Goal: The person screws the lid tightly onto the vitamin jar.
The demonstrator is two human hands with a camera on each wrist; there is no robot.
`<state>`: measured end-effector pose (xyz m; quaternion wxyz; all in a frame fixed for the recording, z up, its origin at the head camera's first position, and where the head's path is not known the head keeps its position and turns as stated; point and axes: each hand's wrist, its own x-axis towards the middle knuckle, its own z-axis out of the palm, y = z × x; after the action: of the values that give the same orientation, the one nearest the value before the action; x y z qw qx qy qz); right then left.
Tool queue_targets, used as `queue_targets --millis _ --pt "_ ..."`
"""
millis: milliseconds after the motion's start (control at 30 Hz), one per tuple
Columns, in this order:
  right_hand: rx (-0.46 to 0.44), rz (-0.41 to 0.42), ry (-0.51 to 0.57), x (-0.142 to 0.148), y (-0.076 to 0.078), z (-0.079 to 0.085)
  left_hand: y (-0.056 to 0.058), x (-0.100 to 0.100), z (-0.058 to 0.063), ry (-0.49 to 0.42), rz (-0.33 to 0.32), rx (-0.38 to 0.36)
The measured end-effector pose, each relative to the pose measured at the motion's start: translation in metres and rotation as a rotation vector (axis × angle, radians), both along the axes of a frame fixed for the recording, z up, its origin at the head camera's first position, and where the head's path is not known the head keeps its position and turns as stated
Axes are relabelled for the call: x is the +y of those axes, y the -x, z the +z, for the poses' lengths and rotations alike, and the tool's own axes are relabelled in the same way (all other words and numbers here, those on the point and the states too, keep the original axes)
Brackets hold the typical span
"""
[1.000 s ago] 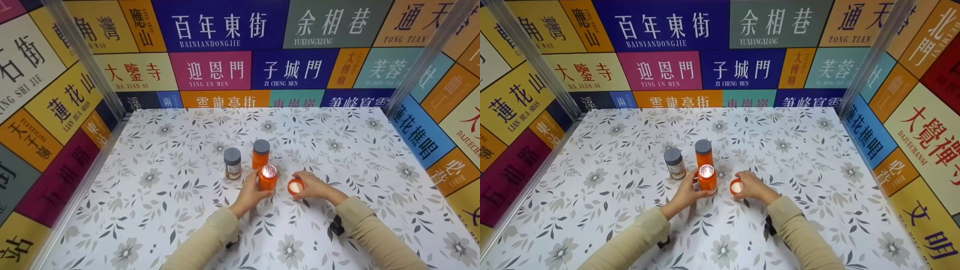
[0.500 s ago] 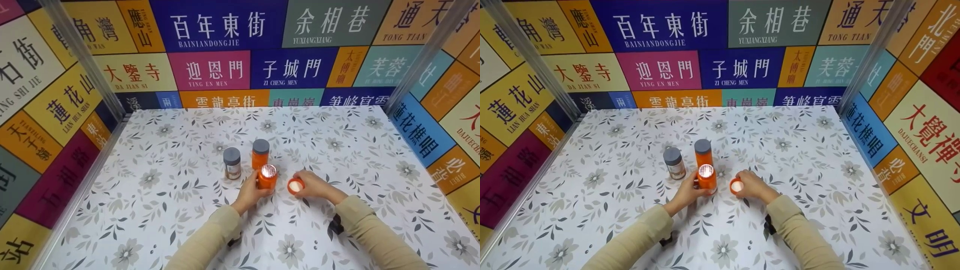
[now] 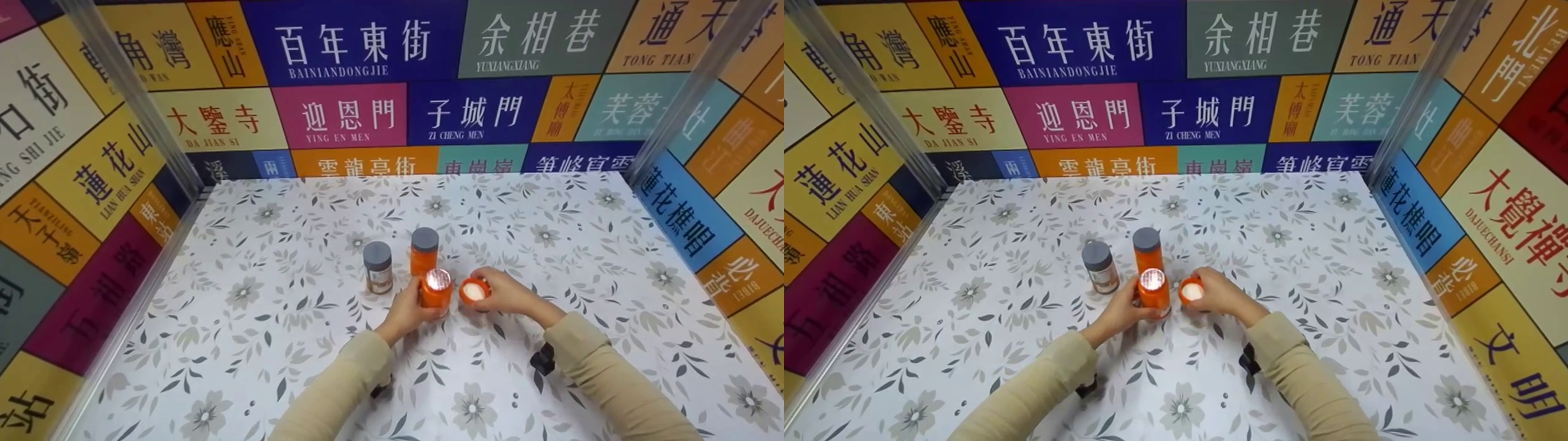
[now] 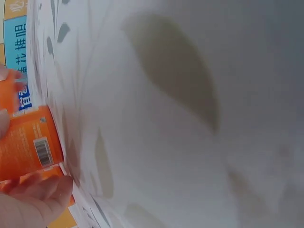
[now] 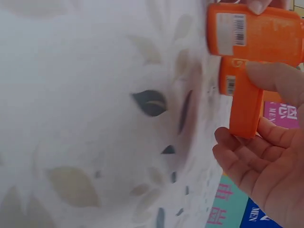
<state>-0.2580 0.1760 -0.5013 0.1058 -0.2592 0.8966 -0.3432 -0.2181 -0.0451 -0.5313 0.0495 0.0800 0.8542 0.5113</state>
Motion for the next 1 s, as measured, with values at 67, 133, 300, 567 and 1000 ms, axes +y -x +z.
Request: queue_targets --millis 67,133,300,567,1000 --pt "0.025 -0.002 0.046 -0.004 -0.001 0.006 0.001 -0.001 0.000 0.015 -0.011 0.005" --pt "0.060 0.003 0.070 -0.007 -0.002 0.011 0.002 -0.001 0.000 0.025 -0.020 0.007" --pt "0.140 0.004 0.084 -0.012 -0.005 0.022 0.005 -0.002 0.000 0.021 -0.033 -0.025" --pt "0.315 0.054 0.009 -0.016 -0.010 0.031 0.006 -0.003 0.001 0.010 -0.038 -0.039" --pt "0.364 0.124 -0.004 -0.028 -0.012 0.048 0.007 -0.004 0.000 0.052 -0.050 0.001"
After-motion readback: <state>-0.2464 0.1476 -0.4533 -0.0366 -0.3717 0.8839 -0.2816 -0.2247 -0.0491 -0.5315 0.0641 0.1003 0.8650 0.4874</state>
